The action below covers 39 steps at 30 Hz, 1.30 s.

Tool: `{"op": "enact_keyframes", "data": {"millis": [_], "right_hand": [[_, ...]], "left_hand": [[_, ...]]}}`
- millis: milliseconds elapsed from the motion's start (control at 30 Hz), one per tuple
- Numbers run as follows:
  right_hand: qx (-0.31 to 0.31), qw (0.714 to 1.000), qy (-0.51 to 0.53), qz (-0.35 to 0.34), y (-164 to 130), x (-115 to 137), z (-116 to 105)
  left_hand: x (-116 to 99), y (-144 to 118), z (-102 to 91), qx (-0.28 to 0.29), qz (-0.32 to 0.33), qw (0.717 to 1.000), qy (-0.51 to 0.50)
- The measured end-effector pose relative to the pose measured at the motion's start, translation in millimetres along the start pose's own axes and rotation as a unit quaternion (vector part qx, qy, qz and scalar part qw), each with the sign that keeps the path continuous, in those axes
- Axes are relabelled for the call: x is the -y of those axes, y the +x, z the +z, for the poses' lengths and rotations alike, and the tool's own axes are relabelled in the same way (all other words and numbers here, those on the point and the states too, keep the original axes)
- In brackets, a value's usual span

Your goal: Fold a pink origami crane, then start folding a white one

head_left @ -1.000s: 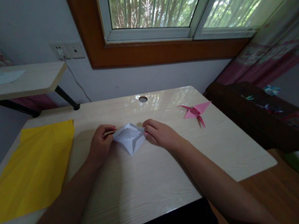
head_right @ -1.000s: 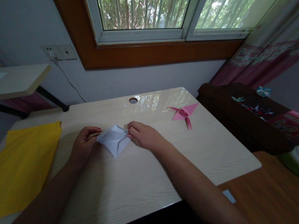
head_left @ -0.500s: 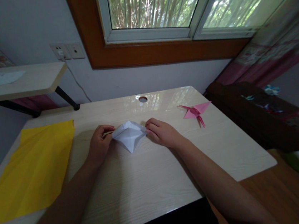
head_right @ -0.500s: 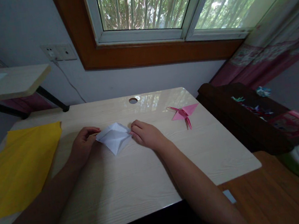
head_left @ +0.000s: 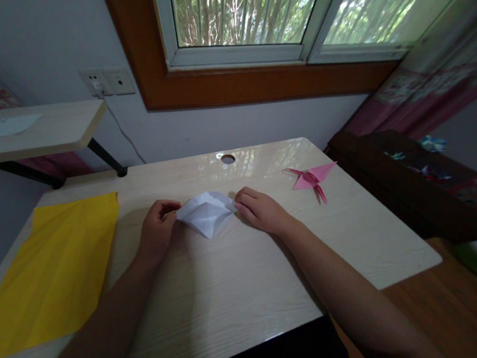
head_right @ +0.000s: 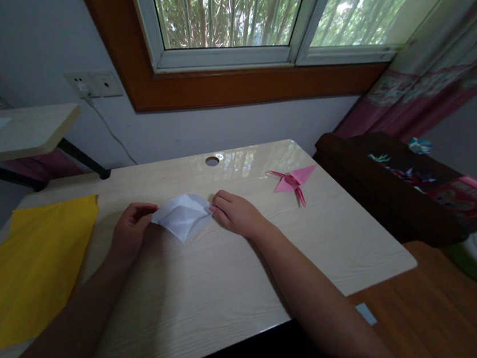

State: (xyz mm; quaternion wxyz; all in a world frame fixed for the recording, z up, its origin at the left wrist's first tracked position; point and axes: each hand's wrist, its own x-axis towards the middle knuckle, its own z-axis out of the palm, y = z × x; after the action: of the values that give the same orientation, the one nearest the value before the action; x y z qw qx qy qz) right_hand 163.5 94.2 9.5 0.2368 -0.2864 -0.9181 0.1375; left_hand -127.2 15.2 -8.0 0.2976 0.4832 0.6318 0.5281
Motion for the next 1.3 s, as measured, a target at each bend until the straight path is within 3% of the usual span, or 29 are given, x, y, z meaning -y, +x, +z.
{"op": "enact_keyframes", "data": {"millis": [267,467,833,1300], "right_hand": [[-0.007,1.0,0.021,0.001,-1.5,-3.6,-1.0],[-0.014,1.0,0.028,-0.003,-1.5,-4.3,-1.4],[0.003,0.996,0.076,-0.037,-3.2,-5.4,-6.5],[-0.001,0.996,0.086,0.001,-9.6,-22.1,-11.4]], "left_hand": [[0.6,0.9,-2.1,0.001,0.006,1.0,0.024],[0.8,1.0,-4.7,0.01,0.087,0.993,0.077],[-5.4,-2.0,-8.2,0.085,0.135,0.976,0.15],[-2.1,-1.0,-13.8,0.157,0.148,0.954,0.208]]}}
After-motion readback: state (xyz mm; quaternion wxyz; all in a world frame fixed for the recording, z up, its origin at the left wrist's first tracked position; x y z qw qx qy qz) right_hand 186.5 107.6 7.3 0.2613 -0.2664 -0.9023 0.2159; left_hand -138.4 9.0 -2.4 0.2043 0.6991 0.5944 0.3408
